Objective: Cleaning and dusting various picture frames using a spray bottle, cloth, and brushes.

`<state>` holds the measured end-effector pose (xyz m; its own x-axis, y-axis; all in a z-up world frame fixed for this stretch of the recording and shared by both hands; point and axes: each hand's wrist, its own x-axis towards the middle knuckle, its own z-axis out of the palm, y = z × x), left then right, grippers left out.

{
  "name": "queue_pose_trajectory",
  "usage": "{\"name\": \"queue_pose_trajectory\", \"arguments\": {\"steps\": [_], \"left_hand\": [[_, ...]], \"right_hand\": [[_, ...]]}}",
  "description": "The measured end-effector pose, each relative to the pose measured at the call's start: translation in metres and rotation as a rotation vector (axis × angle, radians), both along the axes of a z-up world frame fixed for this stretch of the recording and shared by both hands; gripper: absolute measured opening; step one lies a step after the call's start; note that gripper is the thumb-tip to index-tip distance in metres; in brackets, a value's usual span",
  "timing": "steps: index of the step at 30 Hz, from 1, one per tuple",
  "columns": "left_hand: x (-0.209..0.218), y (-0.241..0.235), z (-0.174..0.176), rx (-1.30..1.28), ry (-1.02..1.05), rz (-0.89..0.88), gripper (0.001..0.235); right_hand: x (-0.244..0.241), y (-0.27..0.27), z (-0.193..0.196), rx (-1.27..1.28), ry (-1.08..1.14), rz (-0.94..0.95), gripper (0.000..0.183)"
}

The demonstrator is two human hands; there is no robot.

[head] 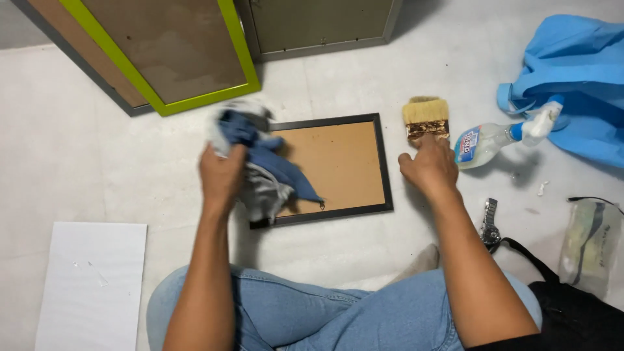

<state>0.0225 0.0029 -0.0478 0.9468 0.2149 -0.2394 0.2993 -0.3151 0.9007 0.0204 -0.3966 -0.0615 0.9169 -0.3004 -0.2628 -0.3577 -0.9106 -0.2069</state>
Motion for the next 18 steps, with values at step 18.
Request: {"name": "queue_pose_trajectory", "arguments": {"steps": [18], "left_hand": [[-0.002, 0.030, -0.024, 0.571, 0.247, 0.000, 0.041]], "right_hand": [[0.000, -0.002, 0.048, 0.011, 0.168, -0.199, 0.047]]}}
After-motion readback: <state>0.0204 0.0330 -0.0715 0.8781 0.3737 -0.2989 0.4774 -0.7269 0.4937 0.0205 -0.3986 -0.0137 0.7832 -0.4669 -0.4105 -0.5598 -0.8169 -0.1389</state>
